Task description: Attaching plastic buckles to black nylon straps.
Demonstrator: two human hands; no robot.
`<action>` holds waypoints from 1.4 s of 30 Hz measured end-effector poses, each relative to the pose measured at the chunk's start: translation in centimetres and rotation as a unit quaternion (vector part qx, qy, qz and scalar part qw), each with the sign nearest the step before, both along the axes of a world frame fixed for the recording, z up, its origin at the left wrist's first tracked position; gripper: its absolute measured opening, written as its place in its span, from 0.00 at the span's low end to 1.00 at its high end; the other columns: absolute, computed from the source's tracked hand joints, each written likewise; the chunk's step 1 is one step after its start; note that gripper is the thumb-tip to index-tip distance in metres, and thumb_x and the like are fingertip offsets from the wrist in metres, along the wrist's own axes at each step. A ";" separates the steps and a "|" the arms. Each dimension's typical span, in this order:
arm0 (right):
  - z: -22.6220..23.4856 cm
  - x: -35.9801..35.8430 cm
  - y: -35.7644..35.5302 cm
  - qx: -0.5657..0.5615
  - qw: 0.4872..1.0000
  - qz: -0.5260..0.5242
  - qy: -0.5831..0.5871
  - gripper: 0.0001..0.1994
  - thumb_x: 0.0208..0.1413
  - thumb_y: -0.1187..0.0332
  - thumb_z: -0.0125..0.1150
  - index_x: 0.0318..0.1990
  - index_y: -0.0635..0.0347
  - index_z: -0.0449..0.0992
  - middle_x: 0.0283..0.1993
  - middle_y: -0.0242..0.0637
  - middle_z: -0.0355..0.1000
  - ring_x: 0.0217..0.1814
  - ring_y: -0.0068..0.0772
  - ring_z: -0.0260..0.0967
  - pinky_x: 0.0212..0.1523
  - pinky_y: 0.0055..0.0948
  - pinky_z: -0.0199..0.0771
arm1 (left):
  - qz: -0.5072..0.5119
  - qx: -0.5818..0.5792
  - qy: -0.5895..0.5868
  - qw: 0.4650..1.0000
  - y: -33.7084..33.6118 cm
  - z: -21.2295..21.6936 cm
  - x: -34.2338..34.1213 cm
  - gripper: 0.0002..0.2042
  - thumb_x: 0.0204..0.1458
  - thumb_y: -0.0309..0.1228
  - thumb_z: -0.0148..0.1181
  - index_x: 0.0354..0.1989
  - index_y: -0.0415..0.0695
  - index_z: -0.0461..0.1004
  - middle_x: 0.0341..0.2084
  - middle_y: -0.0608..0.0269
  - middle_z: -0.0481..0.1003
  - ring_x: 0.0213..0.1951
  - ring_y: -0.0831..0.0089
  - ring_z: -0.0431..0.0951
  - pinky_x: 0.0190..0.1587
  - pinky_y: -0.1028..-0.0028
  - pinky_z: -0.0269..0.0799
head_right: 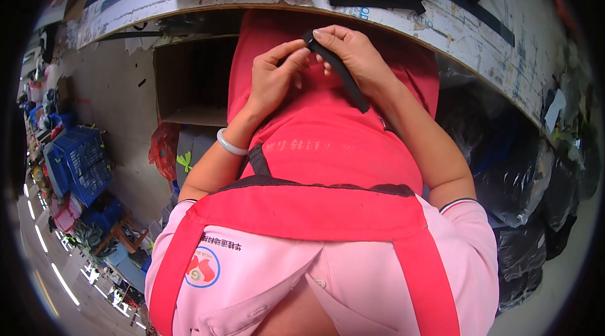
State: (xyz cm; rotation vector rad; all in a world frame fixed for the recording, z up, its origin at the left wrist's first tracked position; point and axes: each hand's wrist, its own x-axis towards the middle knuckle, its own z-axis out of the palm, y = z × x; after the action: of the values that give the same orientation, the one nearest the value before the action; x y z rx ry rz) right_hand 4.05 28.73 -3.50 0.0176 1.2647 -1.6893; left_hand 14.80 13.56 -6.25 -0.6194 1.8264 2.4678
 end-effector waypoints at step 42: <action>0.5 0.1 0.9 0.084 0.982 0.043 0.166 0.13 0.61 0.63 0.56 0.47 0.62 0.74 0.30 0.31 0.73 0.27 0.17 0.72 0.25 0.15 0.74 | 0.018 -0.143 0.149 0.978 -0.1 0.1 0.2 0.10 0.47 0.19 0.65 0.39 0.40 0.79 0.34 0.63 0.73 0.28 0.78 0.74 0.25 0.81 0.68</action>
State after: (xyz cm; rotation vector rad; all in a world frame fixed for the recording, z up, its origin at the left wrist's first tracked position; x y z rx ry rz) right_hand 4.17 29.67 -3.02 -0.2236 1.6315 -1.5488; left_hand 14.96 13.50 -6.18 -0.2983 2.3272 2.4508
